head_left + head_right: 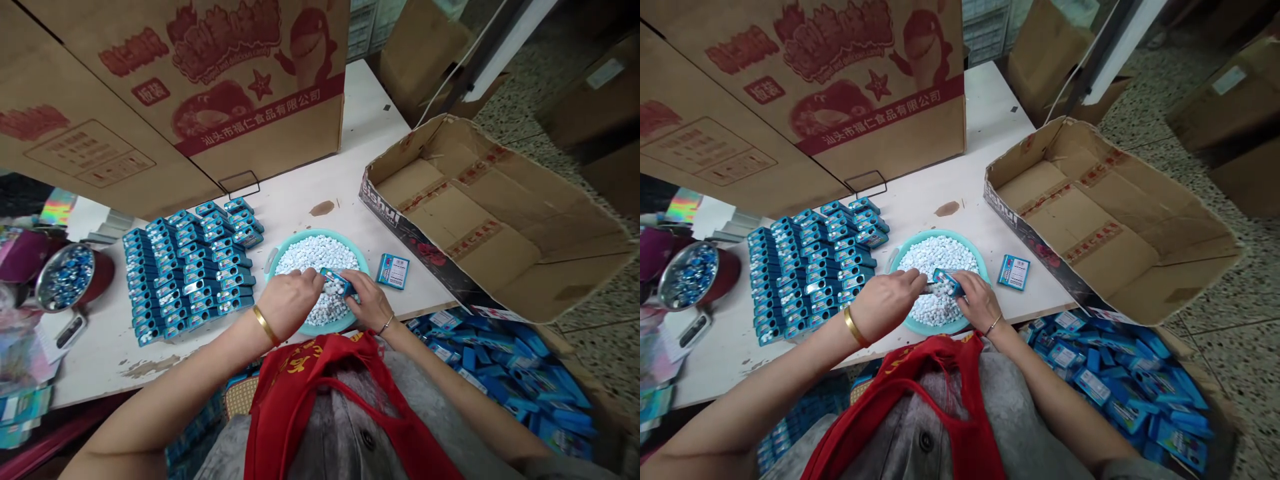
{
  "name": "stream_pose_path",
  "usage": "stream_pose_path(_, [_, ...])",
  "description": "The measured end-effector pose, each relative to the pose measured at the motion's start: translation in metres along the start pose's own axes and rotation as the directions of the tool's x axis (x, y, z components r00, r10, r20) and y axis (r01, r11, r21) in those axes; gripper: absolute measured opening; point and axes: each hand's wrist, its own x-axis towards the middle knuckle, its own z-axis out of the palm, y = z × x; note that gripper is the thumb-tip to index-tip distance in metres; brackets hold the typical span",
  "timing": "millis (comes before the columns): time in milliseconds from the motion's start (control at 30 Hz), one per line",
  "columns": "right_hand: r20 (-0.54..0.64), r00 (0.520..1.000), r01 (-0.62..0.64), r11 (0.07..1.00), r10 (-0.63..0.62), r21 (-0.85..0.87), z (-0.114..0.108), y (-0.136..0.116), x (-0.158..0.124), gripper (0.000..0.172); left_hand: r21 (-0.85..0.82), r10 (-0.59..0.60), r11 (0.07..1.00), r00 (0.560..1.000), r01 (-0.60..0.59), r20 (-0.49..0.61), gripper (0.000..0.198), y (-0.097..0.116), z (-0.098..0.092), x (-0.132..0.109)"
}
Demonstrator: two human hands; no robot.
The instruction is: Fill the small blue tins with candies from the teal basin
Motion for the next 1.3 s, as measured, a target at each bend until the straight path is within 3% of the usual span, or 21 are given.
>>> stream_pose_path(133, [-0.009,1.0,0.001,1.0,-0.001,0.009,0.0,-0.001,0.0,0.052,0.02,0.038,0.999,0.998,-0.037,-0.04,0.024,0.009,-0.005,-0.004])
stream_pose_path(267, [-0.021,1.0,-0.013,1.0,0.014,0.022,-0.001,0.0,0.0,0.052,0.003,0.038,0.999,0.99,-0.038,-0.134,0.021,-0.013,0.01,-0.014])
stream_pose_path(367, [-0.031,0.998,-0.048,0.998,0.049,0.035,-0.004,0.002,-0.002,0.051,-0.081,-0.09,0.994,0.979,0.076,-0.182,0.02,-0.047,0.045,-0.019])
stream_pose_path(500, [-0.064,0.991,-0.118,0.992,0.121,0.045,-0.012,0.007,-0.007,0.045,-0.241,-0.266,0.939,0.962,0.245,-0.06,0.017,-0.08,0.118,-0.007])
stream_pose_path(633, [-0.092,0.978,-0.186,0.982,0.189,0.041,-0.02,0.01,-0.011,0.038,-0.337,-0.235,0.919,0.971,0.206,-0.048,0.019,-0.063,0.176,0.037])
stream_pose_path(767, [-0.142,0.958,-0.248,0.968,0.249,0.029,-0.021,0.013,-0.013,0.034,-0.453,-0.199,0.882,0.974,0.129,-0.109,0.031,-0.038,0.199,0.076])
stream_pose_path(867, [-0.176,0.944,-0.28,0.96,0.28,0.021,-0.02,0.016,-0.015,0.036,-0.534,-0.177,0.843,0.971,0.066,-0.16,0.033,-0.039,0.204,0.08])
stream_pose_path(1000, [-0.181,0.941,-0.287,0.958,0.284,0.01,-0.021,0.018,-0.016,0.035,-0.6,-0.139,0.8,0.962,-0.03,-0.234,0.027,-0.053,0.193,0.056])
stream_pose_path(1167, [-0.128,0.966,-0.229,0.973,0.226,-0.01,-0.021,0.015,-0.013,0.033,-0.606,-0.065,0.78,0.943,-0.155,-0.325,0.021,-0.061,0.146,0.02])
stream_pose_path(1300, [-0.082,0.986,-0.148,0.989,0.146,-0.021,-0.016,0.01,-0.006,0.039,-0.487,0.072,0.836,0.929,-0.255,-0.363,0.02,-0.058,0.097,0.007])
